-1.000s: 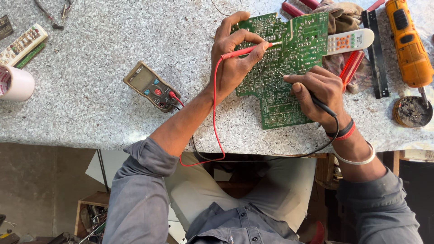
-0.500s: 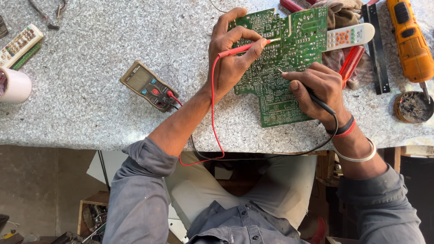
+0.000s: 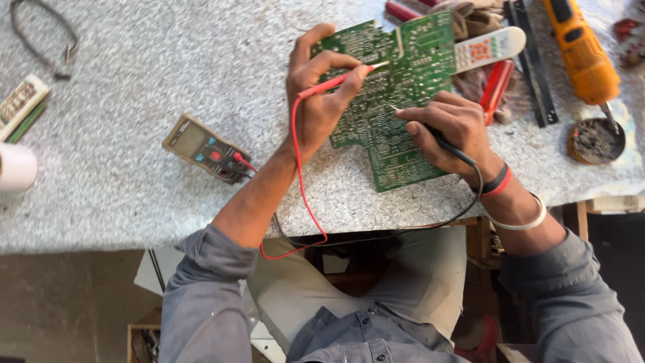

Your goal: The person holds a green circuit board on a workbench and probes its components with the red and black leads of a multimeter, moving the probe tips across different points on the board while watching the meter. They reposition the board and continue probing various solder joints throughout the clip.

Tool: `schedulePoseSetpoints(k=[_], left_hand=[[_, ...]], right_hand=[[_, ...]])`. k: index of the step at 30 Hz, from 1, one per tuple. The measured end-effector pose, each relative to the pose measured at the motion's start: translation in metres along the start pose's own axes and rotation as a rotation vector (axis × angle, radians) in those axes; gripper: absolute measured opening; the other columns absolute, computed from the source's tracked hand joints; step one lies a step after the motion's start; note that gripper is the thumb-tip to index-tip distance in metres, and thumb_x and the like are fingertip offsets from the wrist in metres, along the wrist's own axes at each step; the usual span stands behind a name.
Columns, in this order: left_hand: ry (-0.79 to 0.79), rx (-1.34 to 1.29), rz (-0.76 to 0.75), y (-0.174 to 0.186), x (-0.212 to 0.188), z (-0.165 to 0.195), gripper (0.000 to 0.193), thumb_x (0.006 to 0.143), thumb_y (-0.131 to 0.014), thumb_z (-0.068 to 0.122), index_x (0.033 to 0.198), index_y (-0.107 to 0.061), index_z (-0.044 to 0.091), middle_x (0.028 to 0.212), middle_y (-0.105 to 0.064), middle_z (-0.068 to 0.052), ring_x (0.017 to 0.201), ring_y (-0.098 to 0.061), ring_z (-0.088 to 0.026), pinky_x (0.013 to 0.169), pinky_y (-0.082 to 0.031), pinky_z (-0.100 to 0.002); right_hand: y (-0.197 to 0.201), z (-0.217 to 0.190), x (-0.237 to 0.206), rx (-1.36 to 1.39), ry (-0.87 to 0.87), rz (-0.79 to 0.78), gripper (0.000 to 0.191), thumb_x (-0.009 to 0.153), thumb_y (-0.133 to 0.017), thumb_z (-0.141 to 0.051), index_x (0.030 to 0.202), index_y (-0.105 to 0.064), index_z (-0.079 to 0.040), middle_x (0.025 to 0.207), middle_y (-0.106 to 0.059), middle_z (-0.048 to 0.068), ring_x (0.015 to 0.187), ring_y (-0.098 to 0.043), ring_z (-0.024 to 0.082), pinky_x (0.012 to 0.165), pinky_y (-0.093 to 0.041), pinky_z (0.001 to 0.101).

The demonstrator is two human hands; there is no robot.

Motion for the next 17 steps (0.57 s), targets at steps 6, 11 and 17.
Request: schedulePoseSetpoints(k=[6, 11, 17], left_hand=[[0.047, -0.008, -0.033, 0.007, 0.0, 0.008, 0.015, 0.092, -0.083, 0.019, 0.101, -0.081, 0.008, 0.143, -0.054, -0.016, 0.129, -0.059, -0.027, 0.105, -0.052, -0.04], [0.115, -0.035, -0.031, 0.007, 0.0, 0.011, 0.014, 0.092, -0.083, 0.018, 0.1, -0.079, 0.008, 0.141, -0.055, -0.014, 0.122, -0.061, -0.024, 0.099, -0.054, -0.038], [0.095, -0.011, -0.067, 0.012, -0.001, 0.014, 0.017, 0.096, -0.083, 0.02, 0.103, -0.078, 0.006, 0.143, -0.054, -0.014, 0.123, -0.059, -0.025, 0.102, -0.052, -0.039]], right_hand=[[-0.001, 0.0, 0.002, -0.01, -0.002, -0.022, 0.016, 0.094, -0.068, -0.006, 0.106, -0.078, -0.002, 0.066, -0.058, 0.005, 0.063, -0.053, 0.021, 0.058, -0.043, 0.0383], [-0.001, -0.003, 0.003, 0.011, 0.043, 0.013, 0.012, 0.097, -0.071, -0.009, 0.106, -0.076, -0.005, 0.069, -0.059, 0.005, 0.066, -0.055, 0.022, 0.061, -0.046, 0.0387], [-0.001, -0.005, 0.002, -0.006, 0.061, 0.017, 0.014, 0.097, -0.073, -0.013, 0.109, -0.076, -0.006, 0.069, -0.06, 0.004, 0.066, -0.054, 0.023, 0.061, -0.046, 0.0395]])
Point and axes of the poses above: each hand's wrist, its own x-axis towards the middle knuckle, its own y-axis out of the back of the hand, z = x × y, the point moved 5 cm from there along x, towards the middle knuckle
